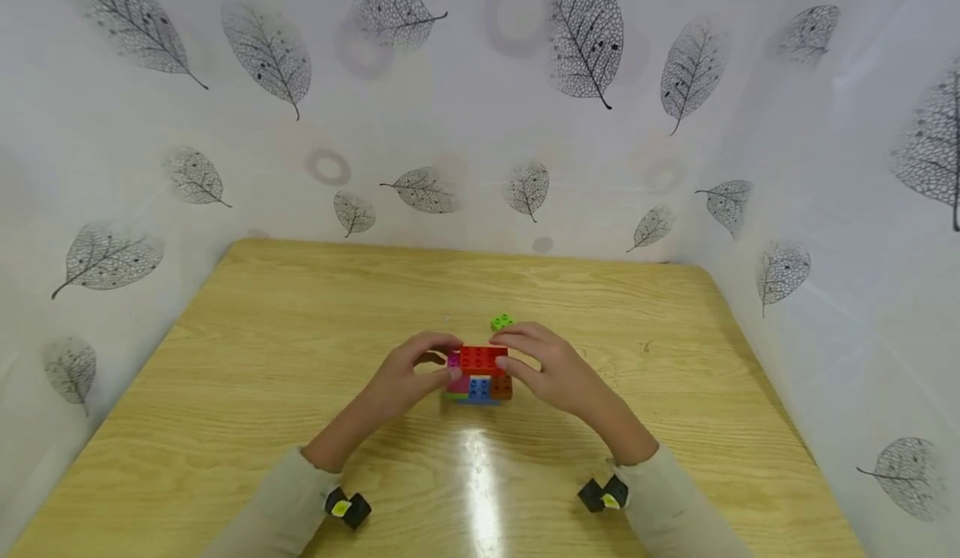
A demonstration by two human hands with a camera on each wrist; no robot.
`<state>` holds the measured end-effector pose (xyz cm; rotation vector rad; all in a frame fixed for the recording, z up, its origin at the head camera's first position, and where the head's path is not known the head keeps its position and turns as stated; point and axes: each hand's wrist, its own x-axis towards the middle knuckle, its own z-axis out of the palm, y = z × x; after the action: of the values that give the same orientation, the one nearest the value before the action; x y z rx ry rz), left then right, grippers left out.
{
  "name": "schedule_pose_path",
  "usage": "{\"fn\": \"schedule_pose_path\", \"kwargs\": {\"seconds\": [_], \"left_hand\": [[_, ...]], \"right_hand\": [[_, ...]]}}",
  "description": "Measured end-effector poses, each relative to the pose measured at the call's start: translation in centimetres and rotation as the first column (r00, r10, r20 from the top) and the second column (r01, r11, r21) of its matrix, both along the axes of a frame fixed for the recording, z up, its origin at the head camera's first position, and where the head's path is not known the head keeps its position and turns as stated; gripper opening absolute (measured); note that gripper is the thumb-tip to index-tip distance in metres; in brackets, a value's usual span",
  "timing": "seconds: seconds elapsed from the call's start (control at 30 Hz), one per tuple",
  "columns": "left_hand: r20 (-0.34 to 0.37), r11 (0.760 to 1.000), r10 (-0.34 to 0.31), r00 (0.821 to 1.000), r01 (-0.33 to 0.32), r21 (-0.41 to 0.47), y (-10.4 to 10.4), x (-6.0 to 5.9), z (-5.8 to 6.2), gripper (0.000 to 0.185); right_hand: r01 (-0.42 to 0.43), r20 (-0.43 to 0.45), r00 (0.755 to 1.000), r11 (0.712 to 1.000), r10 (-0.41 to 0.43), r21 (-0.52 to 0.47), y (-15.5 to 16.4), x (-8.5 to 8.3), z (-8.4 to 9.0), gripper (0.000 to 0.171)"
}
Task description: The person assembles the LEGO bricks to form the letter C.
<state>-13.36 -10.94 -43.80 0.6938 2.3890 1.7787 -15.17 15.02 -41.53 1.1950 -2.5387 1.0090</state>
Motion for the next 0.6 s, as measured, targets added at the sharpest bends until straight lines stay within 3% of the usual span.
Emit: {"fn": "schedule_pose_path", "kwargs": {"seconds": [0.1, 0.33, 0.47, 0.6], "left_hand": [[-0.021, 1.000, -0.013, 1.000, 0.013, 0.015, 0.2, 0.5, 1.2, 0.035], [-0.058, 1.000, -0.008, 0.998, 0.007, -0.008, 0.5, 0.7, 1.9, 0.031], [-0.076, 0.999, 0.013, 0.997, -0.017, -0.047, 0.7, 0.6, 1.8, 0.028], [-0.081, 0.999, 0.018, 0.997, -0.022, -0.046, 0.7, -0.1, 0.4, 0.024]], "right_hand": [[0.035, 0.045, 0.998, 0.999, -0.035, -0.005, 0.5, -0.5, 0.0, 0.032], [0.101, 0.147, 0.985, 0.994, -0.093, -0.047, 1.9, -2.5, -1.0, 0.028], [0.116, 0.216, 0.971, 0.992, -0.104, -0.043, 2.4, -4.0, -2.0, 0.029], [0.111, 0.319, 0.943, 0.993, -0.091, -0.044, 2.7, -5.7, -3.1, 0.034]]}}
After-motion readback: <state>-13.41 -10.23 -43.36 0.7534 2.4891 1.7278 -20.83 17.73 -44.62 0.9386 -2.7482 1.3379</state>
